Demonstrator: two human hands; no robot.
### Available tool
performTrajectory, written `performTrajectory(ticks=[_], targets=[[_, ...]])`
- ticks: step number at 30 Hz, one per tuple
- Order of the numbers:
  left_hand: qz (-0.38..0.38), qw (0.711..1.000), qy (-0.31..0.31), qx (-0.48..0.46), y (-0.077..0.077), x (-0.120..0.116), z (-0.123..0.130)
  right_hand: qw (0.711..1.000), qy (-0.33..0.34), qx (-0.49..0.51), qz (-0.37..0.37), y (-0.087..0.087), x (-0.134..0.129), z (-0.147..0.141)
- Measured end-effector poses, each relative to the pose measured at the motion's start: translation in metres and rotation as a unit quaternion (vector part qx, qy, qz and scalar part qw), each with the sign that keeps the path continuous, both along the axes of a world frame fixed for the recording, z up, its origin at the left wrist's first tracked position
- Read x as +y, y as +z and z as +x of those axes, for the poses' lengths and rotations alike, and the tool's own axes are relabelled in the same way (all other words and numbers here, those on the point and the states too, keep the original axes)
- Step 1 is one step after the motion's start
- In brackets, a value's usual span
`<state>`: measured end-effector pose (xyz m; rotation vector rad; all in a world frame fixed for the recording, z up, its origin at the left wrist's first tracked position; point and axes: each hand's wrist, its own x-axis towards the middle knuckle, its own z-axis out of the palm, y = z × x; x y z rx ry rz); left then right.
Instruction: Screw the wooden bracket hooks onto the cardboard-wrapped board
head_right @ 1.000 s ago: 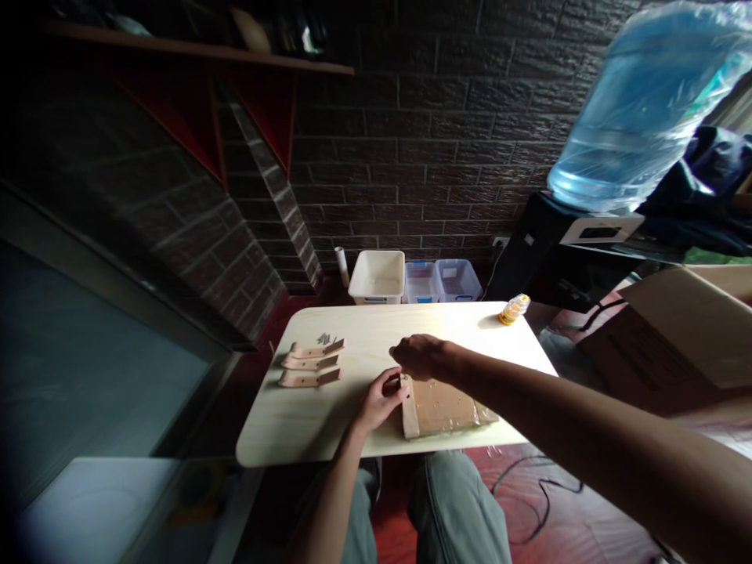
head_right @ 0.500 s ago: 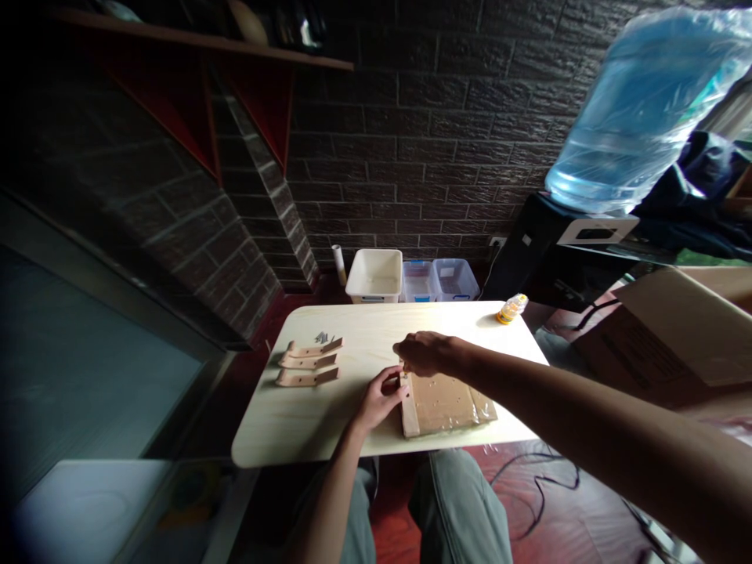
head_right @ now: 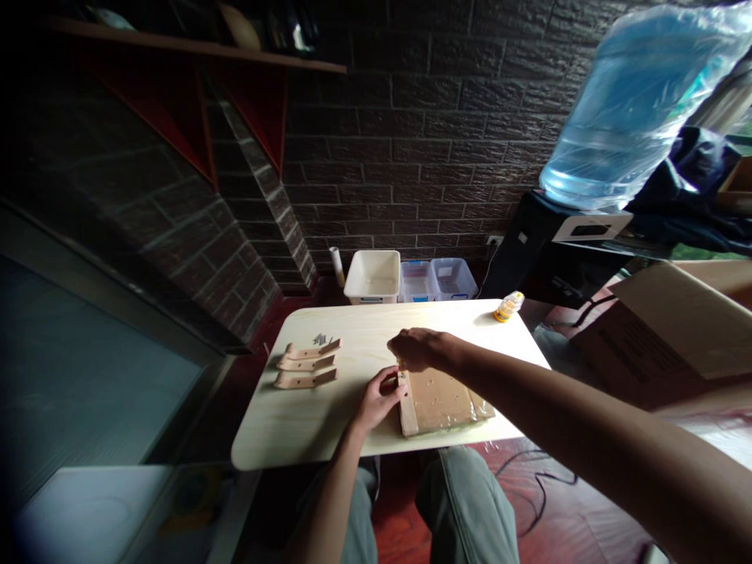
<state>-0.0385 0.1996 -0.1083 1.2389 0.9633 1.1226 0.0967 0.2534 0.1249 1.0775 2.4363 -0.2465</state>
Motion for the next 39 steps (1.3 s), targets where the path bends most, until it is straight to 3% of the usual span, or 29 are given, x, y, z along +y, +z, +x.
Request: performTrajectory(ticks=[15, 23, 32, 39], targets=[[-0.014, 1.0, 0.005, 0.01, 0.0, 0.0, 0.002, 1.0, -0.004, 0.001, 0.007, -0.004, 0.003, -0.002], [-0.017, 1.0, 0.008, 0.013, 0.0, 0.0, 0.003, 1.0, -0.007, 0.006, 0.018, -0.016, 0.006, 0.005], [-0.009, 1.0, 0.006, 0.007, 0.001, -0.001, 0.004, 1.0, -0.008, 0.002, 0.005, -0.002, -0.001, 0.001], [-0.01, 1.0, 0.005, 0.009, -0.003, 0.001, 0.005, 1.0, -0.017, -0.01, 0.001, -0.006, 0.007, -0.001]])
